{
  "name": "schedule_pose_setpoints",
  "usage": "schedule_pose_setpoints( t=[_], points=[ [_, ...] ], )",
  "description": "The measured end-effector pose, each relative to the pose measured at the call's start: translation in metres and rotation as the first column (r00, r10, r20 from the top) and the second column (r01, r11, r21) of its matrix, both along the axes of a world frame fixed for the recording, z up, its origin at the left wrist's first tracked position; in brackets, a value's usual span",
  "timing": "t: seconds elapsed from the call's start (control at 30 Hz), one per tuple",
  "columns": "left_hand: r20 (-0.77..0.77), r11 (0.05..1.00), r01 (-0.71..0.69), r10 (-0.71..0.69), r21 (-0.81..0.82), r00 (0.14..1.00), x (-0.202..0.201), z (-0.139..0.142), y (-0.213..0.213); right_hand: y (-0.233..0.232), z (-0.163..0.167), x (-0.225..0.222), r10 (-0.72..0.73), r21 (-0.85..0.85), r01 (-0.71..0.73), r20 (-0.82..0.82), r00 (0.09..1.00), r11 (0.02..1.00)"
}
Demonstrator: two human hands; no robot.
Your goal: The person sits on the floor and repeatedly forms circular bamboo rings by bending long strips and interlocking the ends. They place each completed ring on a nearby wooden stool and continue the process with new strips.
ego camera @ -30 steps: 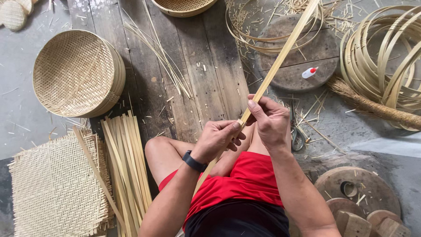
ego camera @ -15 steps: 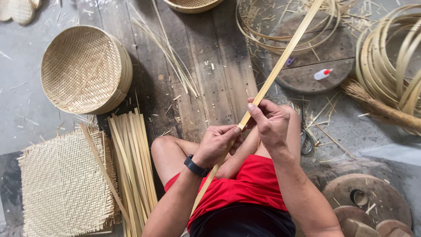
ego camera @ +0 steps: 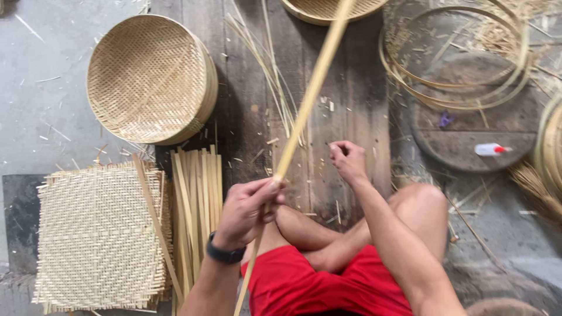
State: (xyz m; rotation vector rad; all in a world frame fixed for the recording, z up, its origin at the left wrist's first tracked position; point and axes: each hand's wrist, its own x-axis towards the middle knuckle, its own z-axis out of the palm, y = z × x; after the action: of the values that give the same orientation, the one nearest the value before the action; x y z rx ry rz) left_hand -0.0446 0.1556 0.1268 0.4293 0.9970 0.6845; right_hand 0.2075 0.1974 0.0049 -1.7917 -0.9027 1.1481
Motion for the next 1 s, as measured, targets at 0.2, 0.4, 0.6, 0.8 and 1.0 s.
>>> schedule_pose_setpoints(
  t=[0.2, 0.4, 0.6, 0.8, 1.0],
  points=[
    [-0.091, 0.991, -0.136, 0.134, -0.01, 0.987, -0.045, 0.005, 0.0, 0.071, -0.017, -0.053, 0.133, -0.159, -0.085, 0.321, 0.938, 0.984],
    [-0.151, 0.982, -0.182, 0.173, -0.052, 0.973, -0.066, -0.009, -0.015, 0.102, -0.036, -0.073, 0.262, -0.297, -0.128, 0.472, 0.842, 0.946],
    [-0.134, 0.977, -0.208, 0.201, -0.045, 0.97, -0.072, -0.014, -0.018, 0.1, -0.051, -0.055, 0.131, -0.148, -0.128, 0.014, 0.991, 0.981],
    [-0.097, 0.98, -0.198, 0.197, 0.005, 0.976, -0.065, -0.013, -0.027, 0.085, -0.044, -0.034, 0.0, -0.299, -0.078, -0.253, 0.967, 0.951],
    [-0.11, 0.973, -0.23, 0.229, 0.005, 0.967, -0.068, -0.01, -0.04, 0.072, -0.037, -0.033, -0.008, -0.332, -0.034, -0.123, 0.992, 0.943]
  ],
)
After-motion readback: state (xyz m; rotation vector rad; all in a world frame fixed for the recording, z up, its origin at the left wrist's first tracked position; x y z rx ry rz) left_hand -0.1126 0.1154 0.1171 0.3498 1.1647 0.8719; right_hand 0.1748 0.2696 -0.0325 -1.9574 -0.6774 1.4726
